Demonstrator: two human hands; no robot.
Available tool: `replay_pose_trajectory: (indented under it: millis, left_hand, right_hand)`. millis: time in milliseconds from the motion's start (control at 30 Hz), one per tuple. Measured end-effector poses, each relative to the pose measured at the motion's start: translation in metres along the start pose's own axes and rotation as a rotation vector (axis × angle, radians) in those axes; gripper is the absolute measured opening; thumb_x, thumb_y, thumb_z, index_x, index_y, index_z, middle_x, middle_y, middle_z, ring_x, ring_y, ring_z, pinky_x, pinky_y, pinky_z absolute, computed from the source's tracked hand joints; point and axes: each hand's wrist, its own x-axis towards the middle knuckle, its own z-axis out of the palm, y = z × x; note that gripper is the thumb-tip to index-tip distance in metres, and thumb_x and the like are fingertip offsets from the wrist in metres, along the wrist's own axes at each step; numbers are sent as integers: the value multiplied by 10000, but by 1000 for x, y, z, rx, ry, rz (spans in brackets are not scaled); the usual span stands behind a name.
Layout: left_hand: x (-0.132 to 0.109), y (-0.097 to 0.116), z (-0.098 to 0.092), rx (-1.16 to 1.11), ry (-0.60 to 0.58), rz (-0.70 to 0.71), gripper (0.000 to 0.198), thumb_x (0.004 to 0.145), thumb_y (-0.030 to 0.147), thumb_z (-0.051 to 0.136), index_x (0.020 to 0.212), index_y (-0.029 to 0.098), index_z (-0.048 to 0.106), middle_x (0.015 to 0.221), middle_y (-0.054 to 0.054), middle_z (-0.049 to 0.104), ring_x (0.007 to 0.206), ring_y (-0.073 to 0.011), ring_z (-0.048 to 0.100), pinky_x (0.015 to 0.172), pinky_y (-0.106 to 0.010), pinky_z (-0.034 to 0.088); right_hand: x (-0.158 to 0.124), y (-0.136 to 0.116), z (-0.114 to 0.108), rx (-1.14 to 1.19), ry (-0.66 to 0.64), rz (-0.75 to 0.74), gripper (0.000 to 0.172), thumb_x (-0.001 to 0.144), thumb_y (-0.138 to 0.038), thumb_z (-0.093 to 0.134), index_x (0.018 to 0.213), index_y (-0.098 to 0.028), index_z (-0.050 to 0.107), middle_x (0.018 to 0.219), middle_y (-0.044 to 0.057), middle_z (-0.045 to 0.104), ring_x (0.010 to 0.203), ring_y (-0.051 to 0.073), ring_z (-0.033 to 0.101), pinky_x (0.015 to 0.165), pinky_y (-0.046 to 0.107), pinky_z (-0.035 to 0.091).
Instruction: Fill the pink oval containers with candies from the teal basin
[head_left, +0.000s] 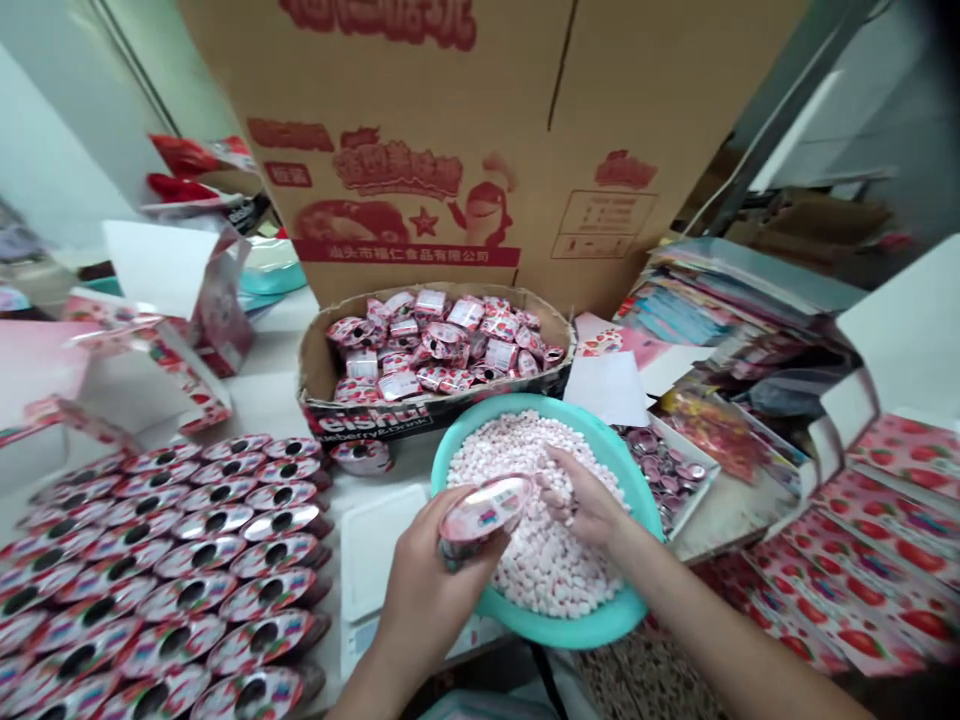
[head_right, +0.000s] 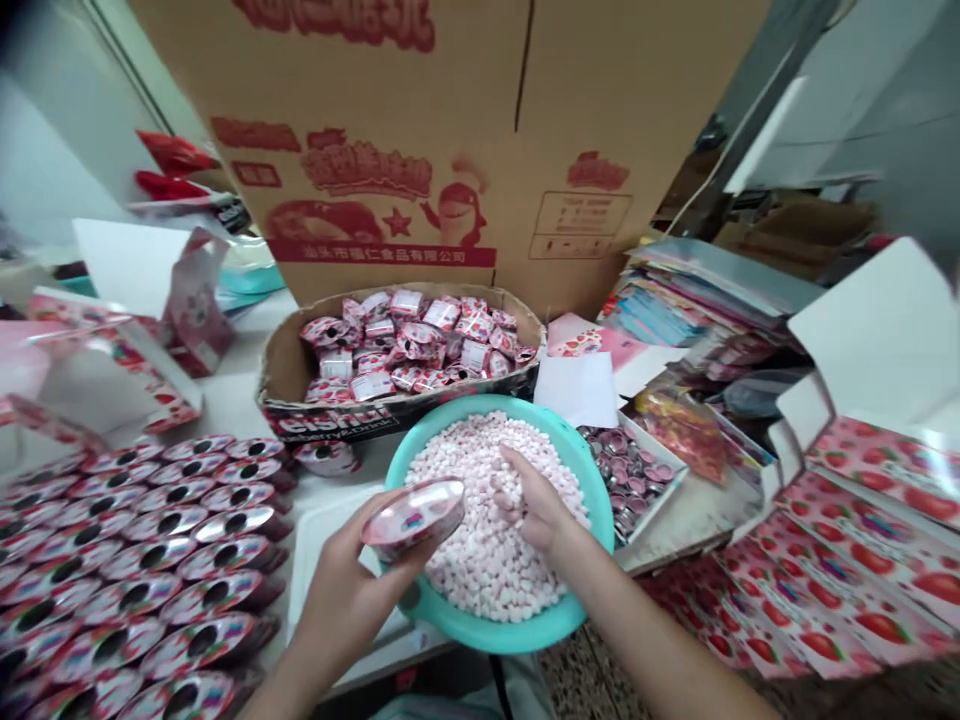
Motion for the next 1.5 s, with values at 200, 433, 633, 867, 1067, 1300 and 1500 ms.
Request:
replay_pose_trajectory:
  millis: [200,433,633,867,1067,1300,1500]
  left_hand:
    - [3,0,12,-528,83,-401,455,729,413,714,1086,149,618,1073,-91,702,990,-240,656,880,-336,512]
    - [6,6,15,-906,84,-525,515,684,275,773,1136,177,549,1133,-79,677,1004,-200,647,878,-288,499]
    - [7,12,26,-757,106,-445,610,621,295,804,1141,184,505,1065,-74,689,951,-208,649,841,-294,500]
    - [5,2,37,-439,-19,-260,436,660,264,767,966,208,461,908,1,647,844,-169,638,746,-259,494]
    - [4,-8,44,-22,-54,30,353,775,178,643,1113,228,555,1095,-40,622,1030,-195,582,884,-304,447]
    - [2,-10,51,289,-162,153,465,751,100,619,1180,265,547,1136,-38,614,1034,-246,552,866,-385,420]
    - [3,-11,64,297,-208,143,496,742,86,593,1207,250,542,1094,-51,602,1006,-242,551,844,-375,436]
  right_hand:
    - [-11,-10,4,143,-69,54,227,857,-357,545,731,-192,451,544,-46,477,357,48,354,311,140,205]
    - [-7,-13,6,282,-91,61,141,884,-244,411,795,-177,496,537,-36,450,355,63,347,311,144,220]
    - [-7,-15,5,342,-90,3,99,835,-163,426,878,-178,513,558,-42,449,367,64,348,311,136,213]
    - [-17,-25,8,393,-103,-12,30,804,-160,484,795,-185,498,562,-48,442,378,59,357,315,134,243]
    - [-22,-38,20,367,-83,-45,50,752,-163,531,760,-190,489,540,-55,446,376,59,348,305,129,234]
    - [-31,-45,37,296,-35,-178,48,736,-198,545,771,-181,517,518,-65,440,359,52,326,297,127,229]
    - [-33,-26,42,139,30,-267,145,692,-252,642,755,-177,535,517,-60,480,375,53,376,298,129,241]
